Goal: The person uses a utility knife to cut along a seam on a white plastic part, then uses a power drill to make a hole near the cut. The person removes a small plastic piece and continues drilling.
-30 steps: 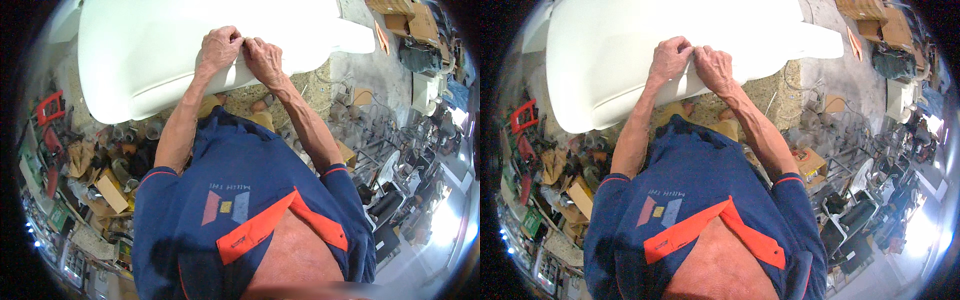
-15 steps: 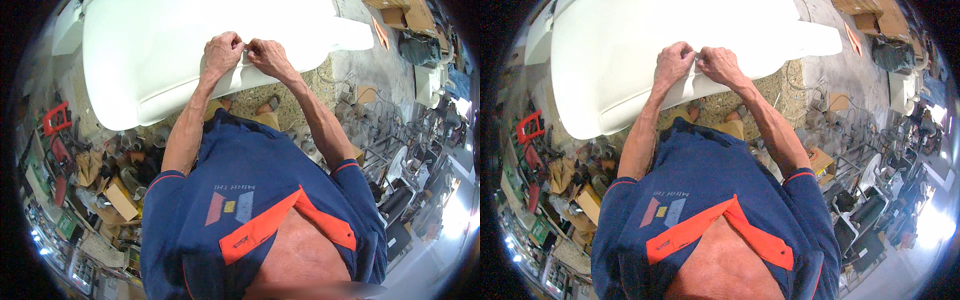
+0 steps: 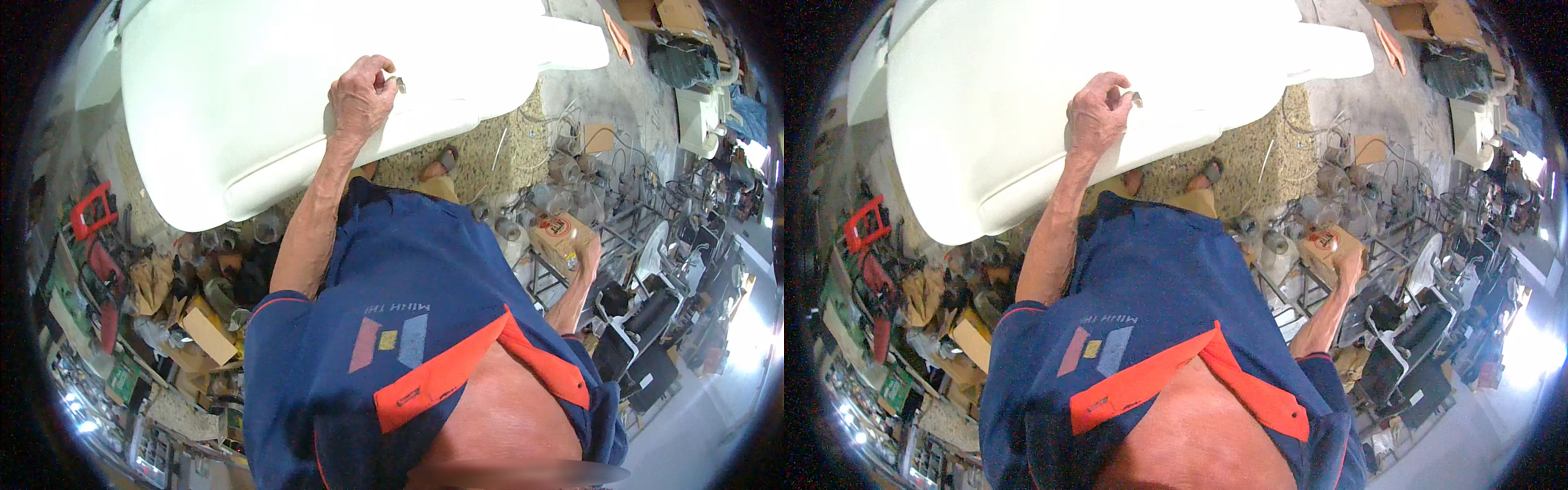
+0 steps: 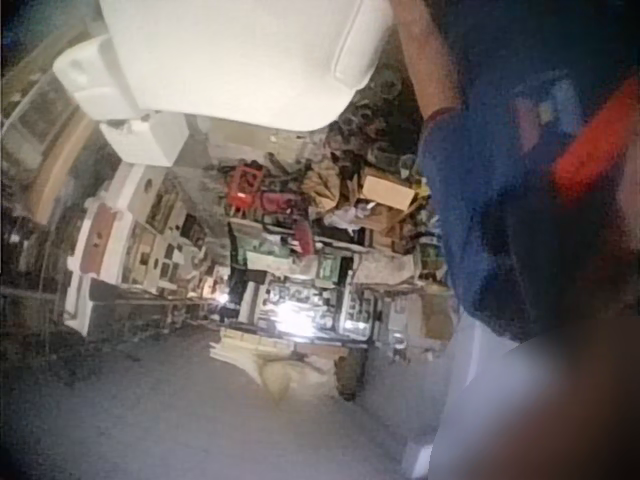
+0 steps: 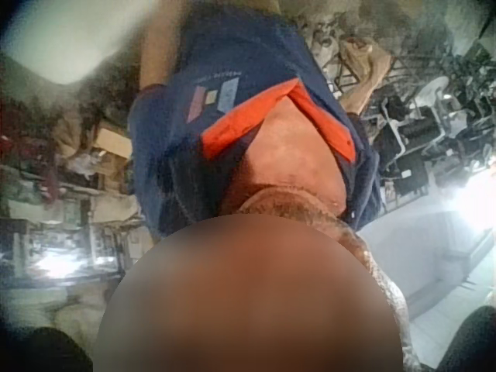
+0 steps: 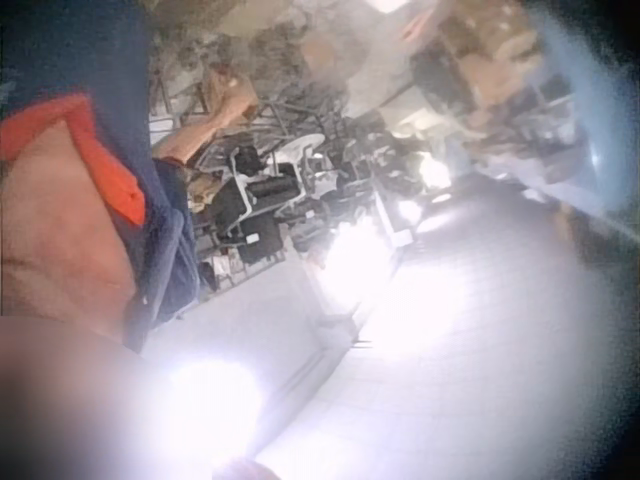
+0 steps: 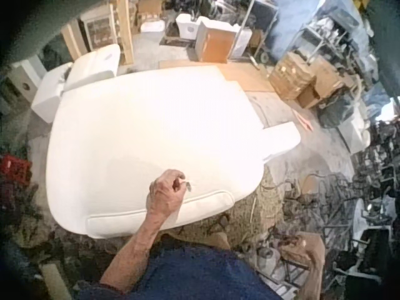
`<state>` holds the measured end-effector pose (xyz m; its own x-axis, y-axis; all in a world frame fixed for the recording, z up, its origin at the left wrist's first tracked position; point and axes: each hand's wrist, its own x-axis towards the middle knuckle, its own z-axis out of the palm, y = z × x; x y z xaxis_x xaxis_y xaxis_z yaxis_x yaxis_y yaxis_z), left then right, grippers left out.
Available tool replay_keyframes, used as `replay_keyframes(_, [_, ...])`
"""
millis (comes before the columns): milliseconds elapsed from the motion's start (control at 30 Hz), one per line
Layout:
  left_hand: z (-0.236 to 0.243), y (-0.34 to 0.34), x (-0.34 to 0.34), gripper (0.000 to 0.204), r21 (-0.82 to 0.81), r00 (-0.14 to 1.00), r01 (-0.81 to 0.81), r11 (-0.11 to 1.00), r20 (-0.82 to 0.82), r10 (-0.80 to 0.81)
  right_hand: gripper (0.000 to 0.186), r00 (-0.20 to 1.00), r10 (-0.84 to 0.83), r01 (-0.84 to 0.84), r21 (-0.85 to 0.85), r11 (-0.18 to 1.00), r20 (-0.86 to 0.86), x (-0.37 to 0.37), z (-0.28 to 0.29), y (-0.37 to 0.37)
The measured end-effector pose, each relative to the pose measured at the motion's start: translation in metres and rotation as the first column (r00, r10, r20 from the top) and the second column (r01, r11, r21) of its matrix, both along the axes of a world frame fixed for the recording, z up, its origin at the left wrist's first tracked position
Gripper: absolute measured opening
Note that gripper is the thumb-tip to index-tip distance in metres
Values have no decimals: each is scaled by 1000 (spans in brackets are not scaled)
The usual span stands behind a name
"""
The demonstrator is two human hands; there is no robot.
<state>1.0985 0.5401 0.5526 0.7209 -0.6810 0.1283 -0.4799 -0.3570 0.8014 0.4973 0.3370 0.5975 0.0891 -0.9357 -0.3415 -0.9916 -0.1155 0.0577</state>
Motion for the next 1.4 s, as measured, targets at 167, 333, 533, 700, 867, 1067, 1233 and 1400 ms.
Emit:
replay_keyframes(167, [3,8,-6,9,33,978,146,989,146,-149,44,998,-24,33,-151,988,60,-31,-26,7])
replay_keyframes(333, [11,6,-10,9,104,958,189,977,200,-206,42,650,235,-269,-71,961,722,220,-23,19])
replay_keyframes(533, [12,15,4,8,23,953,303,953,-35,-302,26,450,544,-706,-91,702,708,432,17,42])
replay_keyframes(700, [1,17,5,8,-88,952,297,951,-47,-302,25,384,722,-865,-49,499,576,489,4,44])
replay_keyframes(867, [-4,14,7,5,-190,953,303,934,46,-300,21,330,709,-888,-50,458,623,495,-13,45])
replay_keyframes(1067, [-7,18,7,4,-162,950,309,937,14,-311,18,224,828,-933,-132,334,514,499,-9,38])
replay_keyframes(1233, [-5,16,4,6,-121,954,297,947,88,-288,17,266,741,-911,-92,403,616,499,-8,43])
replay_keyframes(1400, [1,4,1,13,42,983,165,985,80,-168,16,248,827,-940,-81,332,505,502,-4,42])
